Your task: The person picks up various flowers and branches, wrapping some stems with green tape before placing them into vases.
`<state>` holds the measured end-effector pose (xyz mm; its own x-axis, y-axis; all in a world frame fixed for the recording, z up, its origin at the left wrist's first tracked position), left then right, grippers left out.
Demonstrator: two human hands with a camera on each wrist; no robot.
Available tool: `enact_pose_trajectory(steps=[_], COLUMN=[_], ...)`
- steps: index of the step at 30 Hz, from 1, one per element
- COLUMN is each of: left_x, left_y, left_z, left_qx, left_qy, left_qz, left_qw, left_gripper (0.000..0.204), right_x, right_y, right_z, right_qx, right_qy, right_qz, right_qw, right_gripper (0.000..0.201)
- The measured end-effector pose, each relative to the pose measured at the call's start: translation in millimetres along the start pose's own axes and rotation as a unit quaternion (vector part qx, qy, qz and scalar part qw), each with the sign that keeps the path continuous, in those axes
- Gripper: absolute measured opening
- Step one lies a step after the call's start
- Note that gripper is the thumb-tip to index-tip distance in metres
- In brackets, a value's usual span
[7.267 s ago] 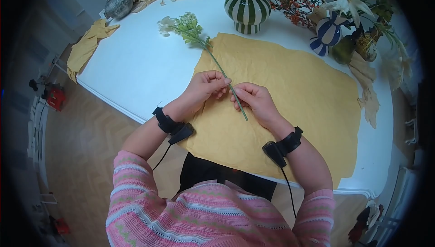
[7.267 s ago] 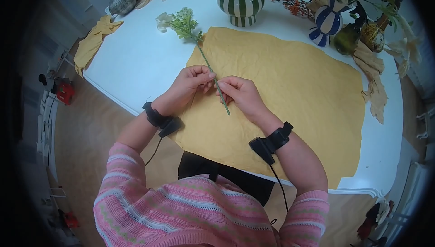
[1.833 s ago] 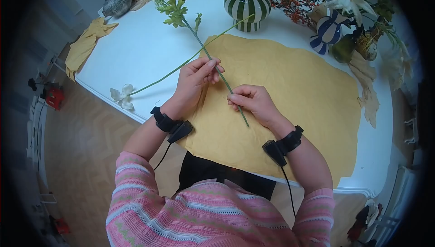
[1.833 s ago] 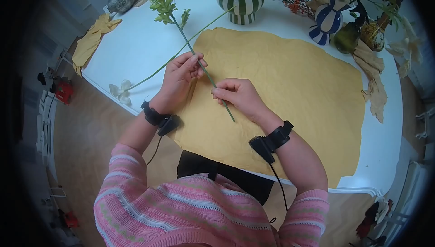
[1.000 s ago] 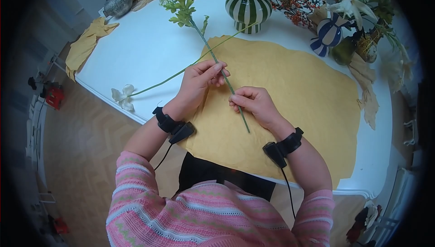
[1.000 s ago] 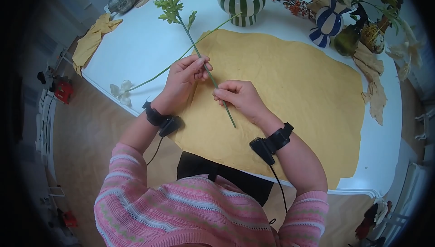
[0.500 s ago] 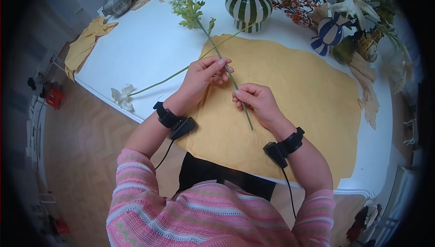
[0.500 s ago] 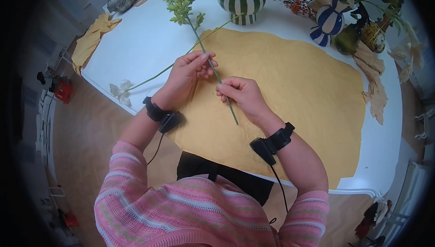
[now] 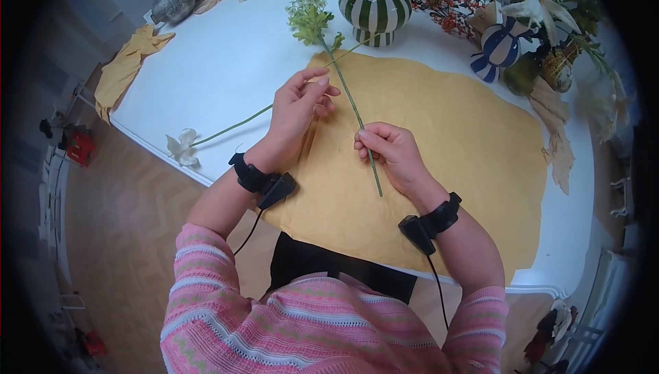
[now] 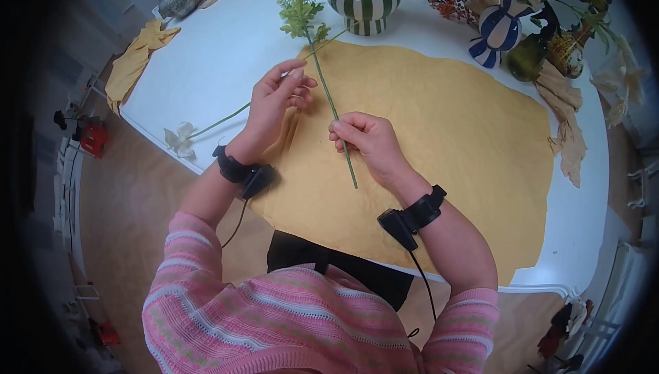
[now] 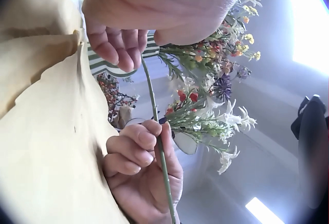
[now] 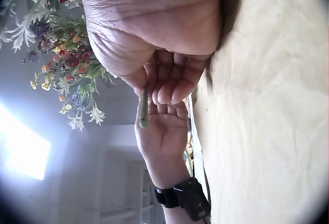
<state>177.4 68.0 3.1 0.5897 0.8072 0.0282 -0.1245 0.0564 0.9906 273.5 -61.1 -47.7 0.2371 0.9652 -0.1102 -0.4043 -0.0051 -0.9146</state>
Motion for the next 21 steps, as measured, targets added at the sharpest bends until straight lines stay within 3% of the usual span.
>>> enact_pose_trajectory(steps=[1, 5, 7, 11, 16, 20, 21], left_x=[-1, 6, 10, 14, 18, 19, 20], left_y=[11, 9, -13, -15, 15, 19, 20], left_z=[-3, -26, -28, -32, -50, -63, -62], left_qx=[0.037, 0.078, 0.135, 0.148, 0.150, 0.174, 0.229], left_qy=[0.016, 0.069, 0.029, 0.022, 0.104, 0.121, 0.108], left_qz=[0.055, 0.043, -0.043, -0.054, 0.009, 0.029, 0.041], left_qw=[0.998, 0.994, 0.990, 0.987, 0.983, 0.977, 0.967], left_gripper=[0.039, 0.046, 0.048, 0.045, 0.037, 0.039, 0.044], right_x=[0, -1, -1, 0, -1, 0, -1], right_y=[0, -1, 1, 1, -1, 0, 0], right_z=[0, 1, 1, 2, 1, 1, 1], right_qx=[-0.003, -0.007, -0.011, -0.011, -0.005, -0.009, -0.011], right_qy=[0.001, -0.001, 0.000, -0.006, -0.001, -0.006, -0.008], right_qz=[0.000, -0.002, 0.002, 0.000, 0.003, -0.005, -0.001], right_qw=[1.000, 1.000, 1.000, 1.000, 1.000, 1.000, 1.000], right_gripper=[0.016, 0.016, 0.016, 0.016, 0.016, 0.017, 0.017])
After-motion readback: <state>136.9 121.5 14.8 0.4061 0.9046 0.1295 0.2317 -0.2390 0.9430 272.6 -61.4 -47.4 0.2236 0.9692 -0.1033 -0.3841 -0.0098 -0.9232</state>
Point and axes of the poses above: each hand's wrist, its own x-axis towards the middle knuckle, its own z-axis out of the palm, y = z × x, the point moved 10 cm from there along x, towards the middle knuckle, and after that the axes turned 4 degrees about y, right-handed, at the moved point
